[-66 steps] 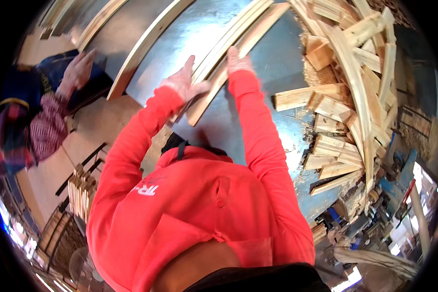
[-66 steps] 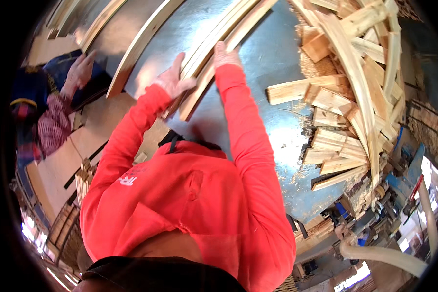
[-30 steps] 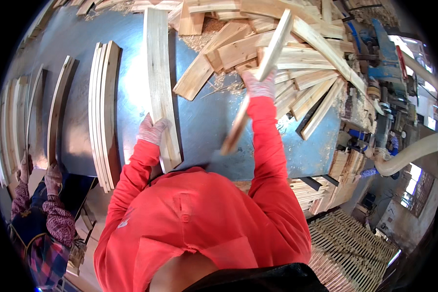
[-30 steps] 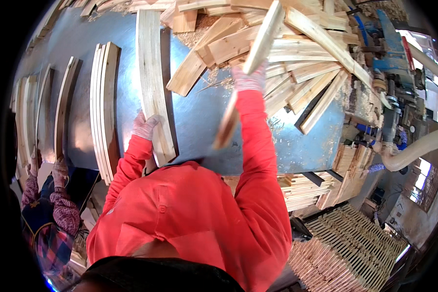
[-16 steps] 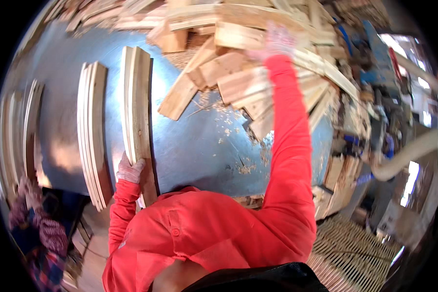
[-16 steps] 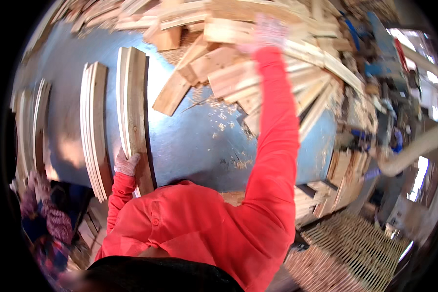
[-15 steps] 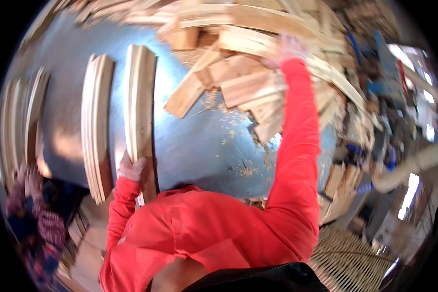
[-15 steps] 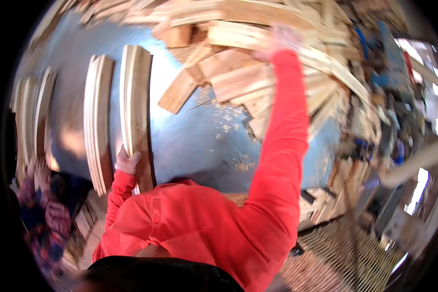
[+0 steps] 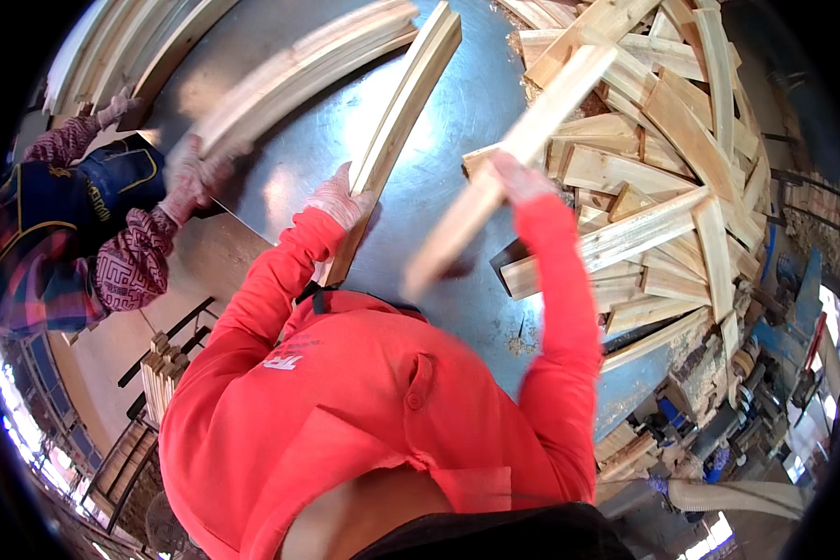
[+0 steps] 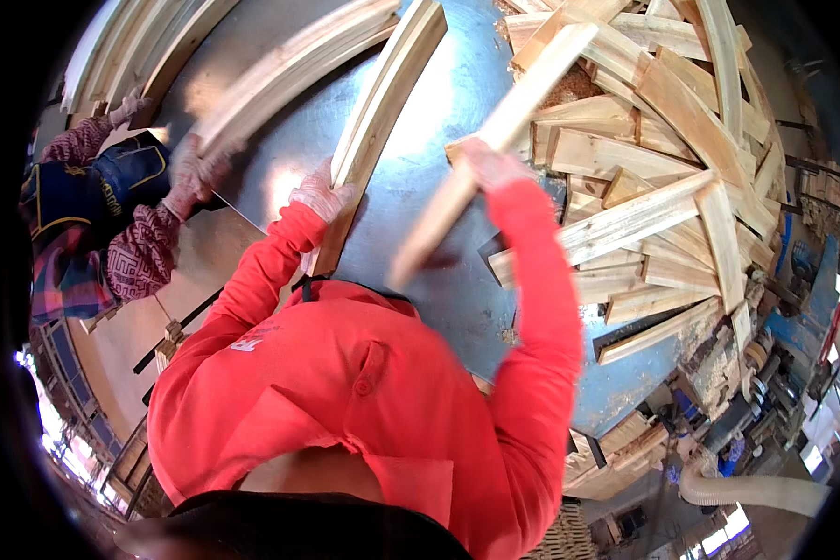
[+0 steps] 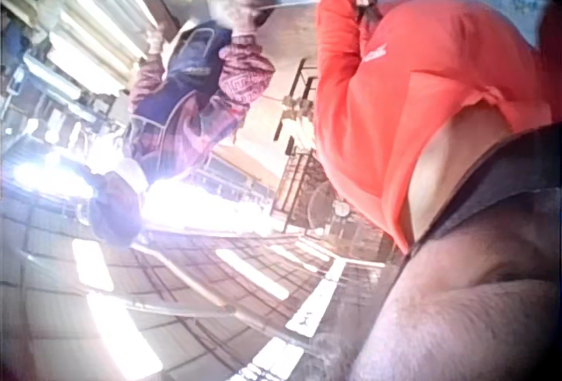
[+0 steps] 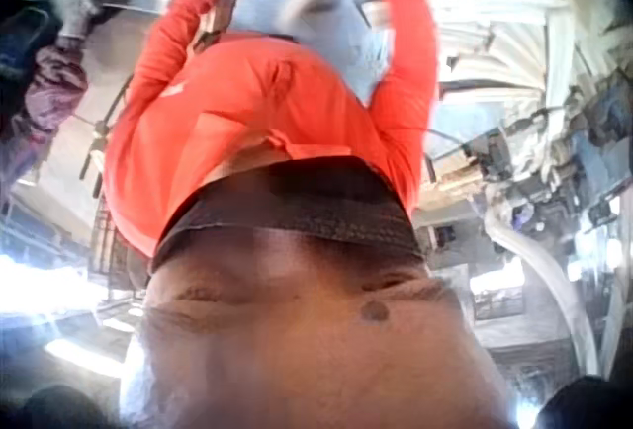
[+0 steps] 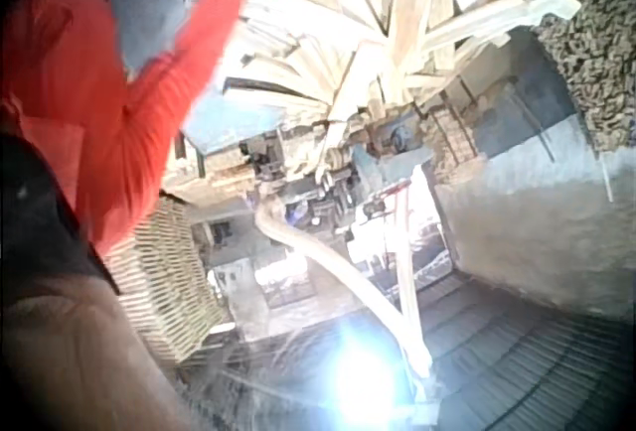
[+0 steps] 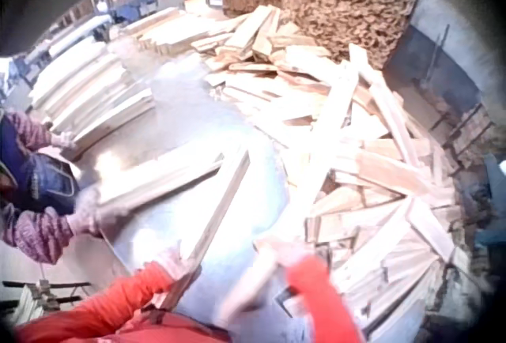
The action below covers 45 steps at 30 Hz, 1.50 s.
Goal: The person repeatedly picks up thin wooden planks from a large pile on a metal table, briefly inspects them, and places them into a separate stack. The person handles the wood by hand, moving pieces from the disorganized pile to a more organized stack on the left side of the table.
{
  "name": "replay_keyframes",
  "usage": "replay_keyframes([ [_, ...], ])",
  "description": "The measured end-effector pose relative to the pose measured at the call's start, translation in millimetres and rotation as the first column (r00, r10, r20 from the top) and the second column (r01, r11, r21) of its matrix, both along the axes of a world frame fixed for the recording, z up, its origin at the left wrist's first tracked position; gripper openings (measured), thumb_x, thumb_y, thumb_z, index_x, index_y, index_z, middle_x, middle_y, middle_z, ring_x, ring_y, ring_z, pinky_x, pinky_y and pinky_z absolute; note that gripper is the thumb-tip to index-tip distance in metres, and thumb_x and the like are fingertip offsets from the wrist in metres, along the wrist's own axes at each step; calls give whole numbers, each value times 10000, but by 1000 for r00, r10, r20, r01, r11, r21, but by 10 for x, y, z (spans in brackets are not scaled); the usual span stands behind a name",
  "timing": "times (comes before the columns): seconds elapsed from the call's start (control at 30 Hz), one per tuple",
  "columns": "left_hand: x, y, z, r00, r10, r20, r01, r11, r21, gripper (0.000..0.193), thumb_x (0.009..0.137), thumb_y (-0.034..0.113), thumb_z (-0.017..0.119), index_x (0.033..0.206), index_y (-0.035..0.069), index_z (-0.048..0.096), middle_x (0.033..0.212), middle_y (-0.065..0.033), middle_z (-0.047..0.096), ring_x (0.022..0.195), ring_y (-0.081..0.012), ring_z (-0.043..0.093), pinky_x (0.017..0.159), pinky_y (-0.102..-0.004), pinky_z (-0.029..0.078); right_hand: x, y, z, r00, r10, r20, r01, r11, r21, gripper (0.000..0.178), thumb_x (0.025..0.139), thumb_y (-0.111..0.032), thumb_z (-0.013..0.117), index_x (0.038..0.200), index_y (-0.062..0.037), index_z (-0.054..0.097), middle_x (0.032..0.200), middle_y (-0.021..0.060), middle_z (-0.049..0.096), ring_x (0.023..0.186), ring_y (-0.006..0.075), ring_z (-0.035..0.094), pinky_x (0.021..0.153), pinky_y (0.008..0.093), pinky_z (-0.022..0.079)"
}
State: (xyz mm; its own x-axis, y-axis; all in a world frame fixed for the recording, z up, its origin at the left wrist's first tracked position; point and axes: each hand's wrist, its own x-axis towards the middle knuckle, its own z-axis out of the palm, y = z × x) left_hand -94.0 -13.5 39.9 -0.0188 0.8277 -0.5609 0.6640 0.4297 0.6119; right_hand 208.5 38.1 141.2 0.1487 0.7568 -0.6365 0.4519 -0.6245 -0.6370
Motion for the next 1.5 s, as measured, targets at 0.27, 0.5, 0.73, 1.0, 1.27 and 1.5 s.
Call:
replay_keyframes([
  [0.27, 399, 292, 732, 934, -278, -224, 228, 948, -225, 1093, 732, 458, 692, 1521, 88, 32, 1261, -290, 546, 1072, -414, 603, 927, -401, 479, -1193, 448, -1196, 980, 128, -151, -115, 989, 88, 743, 883, -582, 483, 1256, 62, 501, 1159, 277, 605, 1116, 390, 565, 1006, 374, 411],
  [0.5, -581, 58, 201, 978, -17, -206, 69, 966, 249, 765, 764, 281, 715, 1404, 64, 356, 1142, -236, 626, 1050, -356, 625, 890, -424, 492, 825, -581, -271, 343, -533, 774, 341, 838, 427, 1177, 632, -595, 770, 1483, -38, 177, 1481, 274, 275, 1394, 399, 241, 1160, 461, 158],
  [0.73, -2029, 295, -171, 842, -38, -538, 100, 991, 86, 873, 739, 328, 759, 1426, 71, 286, 1230, -261, 567, 1113, -395, 577, 934, -437, 462, 1345, -1247, -1076, 690, -635, 348, 525, 770, 363, 875, 768, -522, 687, 1415, -68, 309, 1338, 201, 423, 1172, 334, 479, 902, 395, 455],
  [1.0, 850, 9, 644, 665, -296, 686, 380, 925, 30, 713, 845, 182, 621, 1446, -17, 293, 1098, -82, 609, 974, -184, 561, 909, -299, 446, 549, -669, -932, 807, -132, -576, 548, 532, 645, 519, 817, -255, 655, 1253, -27, 490, 1088, 124, 606, 979, 215, 589, 811, 351, 499],
  [1.27, 1561, 36, 702, 943, -328, 60, 324, 944, 67, 433, 790, 291, 771, 1063, -13, 628, 902, -71, 682, 763, -161, 618, 697, -312, 514, 2441, -231, -289, 250, -840, 481, 739, 487, 466, 1298, 655, -734, 675, 1505, -18, 5, 1521, 339, 58, 1441, 397, 119, 1134, 504, 216],
  [1.5, 1576, -73, 583, 894, -209, 397, 192, 978, 84, 353, 797, 222, 752, 1062, 15, 647, 924, -84, 706, 769, -146, 646, 723, -310, 521, 2875, -261, -260, 58, -915, 399, 965, 154, 214, 1290, 632, -562, 777, 1509, -43, -15, 1532, 299, -1, 1449, 394, 59, 1103, 573, 239],
])
